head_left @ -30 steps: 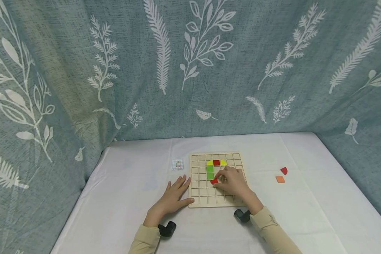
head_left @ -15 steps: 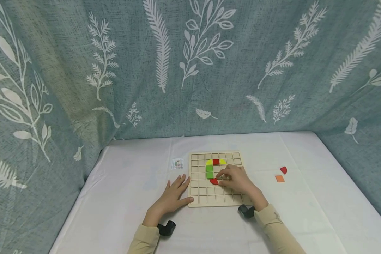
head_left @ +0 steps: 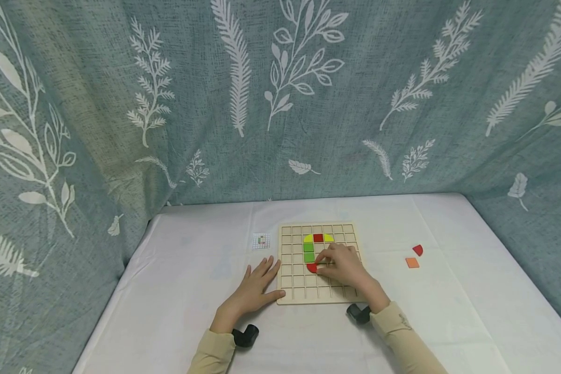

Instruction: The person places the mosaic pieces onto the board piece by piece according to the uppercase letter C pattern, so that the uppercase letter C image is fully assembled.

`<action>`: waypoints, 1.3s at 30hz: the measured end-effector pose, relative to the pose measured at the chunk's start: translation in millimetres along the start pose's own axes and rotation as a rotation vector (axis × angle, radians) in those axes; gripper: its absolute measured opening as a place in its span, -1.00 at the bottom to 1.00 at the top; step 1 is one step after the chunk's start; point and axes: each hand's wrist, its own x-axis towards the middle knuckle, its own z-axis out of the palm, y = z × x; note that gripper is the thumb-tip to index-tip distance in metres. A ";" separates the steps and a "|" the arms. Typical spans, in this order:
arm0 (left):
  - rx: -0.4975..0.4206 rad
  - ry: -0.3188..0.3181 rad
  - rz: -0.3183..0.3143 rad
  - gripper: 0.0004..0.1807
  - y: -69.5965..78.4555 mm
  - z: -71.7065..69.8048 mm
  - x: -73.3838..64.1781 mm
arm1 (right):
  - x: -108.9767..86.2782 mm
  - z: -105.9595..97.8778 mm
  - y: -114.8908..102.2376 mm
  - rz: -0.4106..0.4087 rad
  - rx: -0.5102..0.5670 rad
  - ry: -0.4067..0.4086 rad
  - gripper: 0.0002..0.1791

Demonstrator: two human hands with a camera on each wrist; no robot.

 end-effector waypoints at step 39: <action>0.006 0.005 -0.010 -0.19 2.6 -0.2 -0.6 | -1.8 2.9 -4.6 0.048 -0.120 0.042 -0.80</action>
